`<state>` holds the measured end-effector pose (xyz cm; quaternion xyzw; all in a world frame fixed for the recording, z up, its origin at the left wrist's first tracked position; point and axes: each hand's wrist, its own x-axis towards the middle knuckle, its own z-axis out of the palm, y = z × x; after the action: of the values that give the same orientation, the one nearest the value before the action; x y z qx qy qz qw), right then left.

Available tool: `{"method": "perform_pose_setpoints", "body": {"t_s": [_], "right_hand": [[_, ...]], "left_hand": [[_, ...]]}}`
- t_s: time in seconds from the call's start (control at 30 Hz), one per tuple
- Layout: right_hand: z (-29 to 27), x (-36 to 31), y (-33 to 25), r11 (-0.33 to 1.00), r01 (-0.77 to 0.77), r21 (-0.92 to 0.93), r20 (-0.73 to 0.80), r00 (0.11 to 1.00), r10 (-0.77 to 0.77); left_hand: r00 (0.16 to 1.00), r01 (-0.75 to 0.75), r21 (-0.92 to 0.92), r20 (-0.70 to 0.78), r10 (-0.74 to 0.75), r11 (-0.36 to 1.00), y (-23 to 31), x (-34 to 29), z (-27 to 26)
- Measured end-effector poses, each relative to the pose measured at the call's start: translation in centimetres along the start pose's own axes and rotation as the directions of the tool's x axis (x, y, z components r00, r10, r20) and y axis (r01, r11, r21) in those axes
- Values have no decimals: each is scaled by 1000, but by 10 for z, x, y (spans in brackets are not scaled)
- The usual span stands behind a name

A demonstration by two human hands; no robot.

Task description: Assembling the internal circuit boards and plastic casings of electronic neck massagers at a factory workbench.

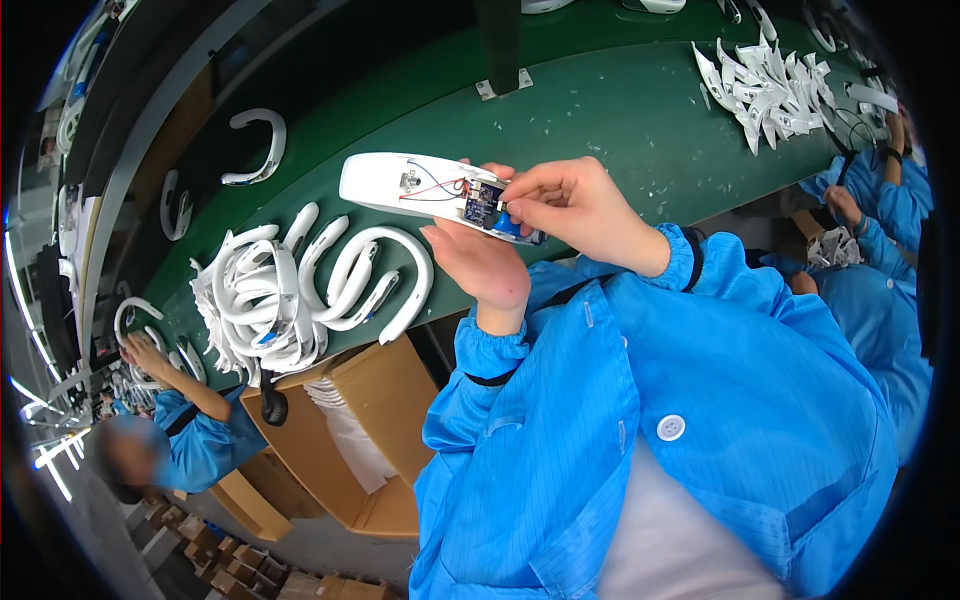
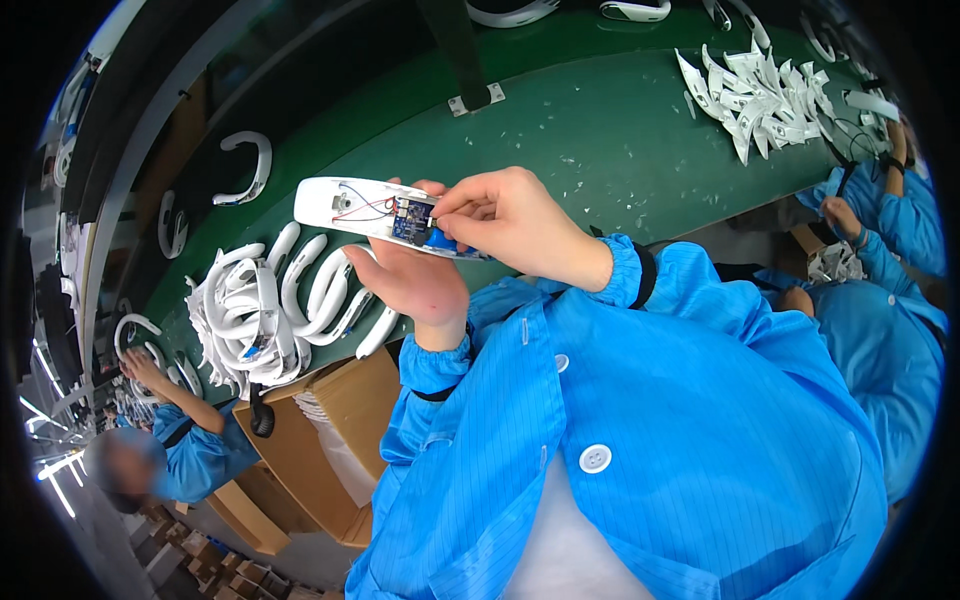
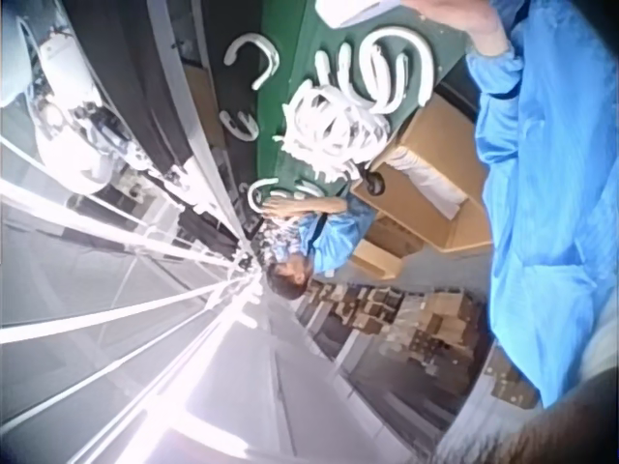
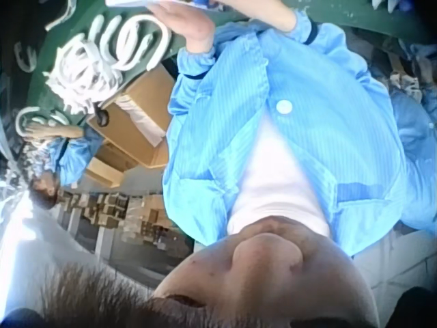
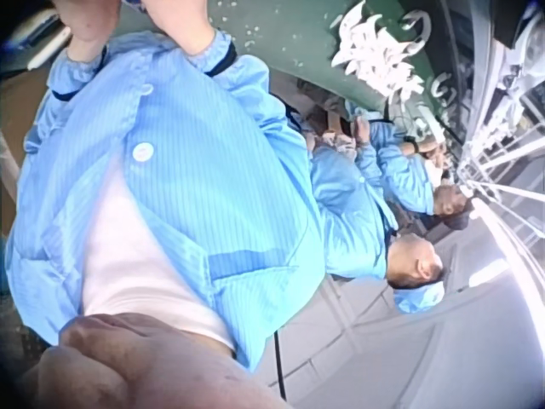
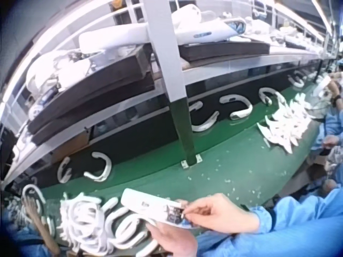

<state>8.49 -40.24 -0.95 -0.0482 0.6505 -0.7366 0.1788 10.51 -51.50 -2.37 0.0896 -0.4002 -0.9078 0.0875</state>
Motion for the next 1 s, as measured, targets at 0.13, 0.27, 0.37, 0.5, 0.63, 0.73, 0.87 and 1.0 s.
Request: {"method": "perform_pose_setpoints", "body": {"t_s": [0.13, 0.27, 0.37, 0.5, 0.63, 0.73, 0.87, 1.0], "right_hand": [[-2, 0, -10, 992, -124, 16, 7, 992, 124], [-4, 4, -4, 988, -149, 49, 32, 988, 148], [-4, 0, -3, 988, -136, 73, 41, 990, 133], [-7, 3, -1, 981, -140, 133, 57, 989, 133], [-6, 3, -3, 978, -144, 148, 58, 989, 136], [-6, 2, 1, 977, -130, 171, 43, 991, 124], [-8, 1, 6, 987, -77, 140, 21, 997, 74], [-9, 0, 0, 986, -97, 132, 33, 995, 93]], "left_hand": [[997, -72, 84, 12, 71, 994, -7, -3, 1], [991, -134, 193, 30, 131, 972, -19, -2, -3], [978, -207, 256, 36, 204, 944, -22, -5, -2], [965, -262, 296, 62, 255, 919, -23, -3, 1], [962, -271, 293, 59, 266, 917, -23, -3, 1], [960, -280, 304, 67, 273, 911, -23, -4, 2], [979, -203, 264, 68, 192, 943, -22, -8, 4], [982, -186, 248, 59, 177, 951, -20, -7, 5]]}}
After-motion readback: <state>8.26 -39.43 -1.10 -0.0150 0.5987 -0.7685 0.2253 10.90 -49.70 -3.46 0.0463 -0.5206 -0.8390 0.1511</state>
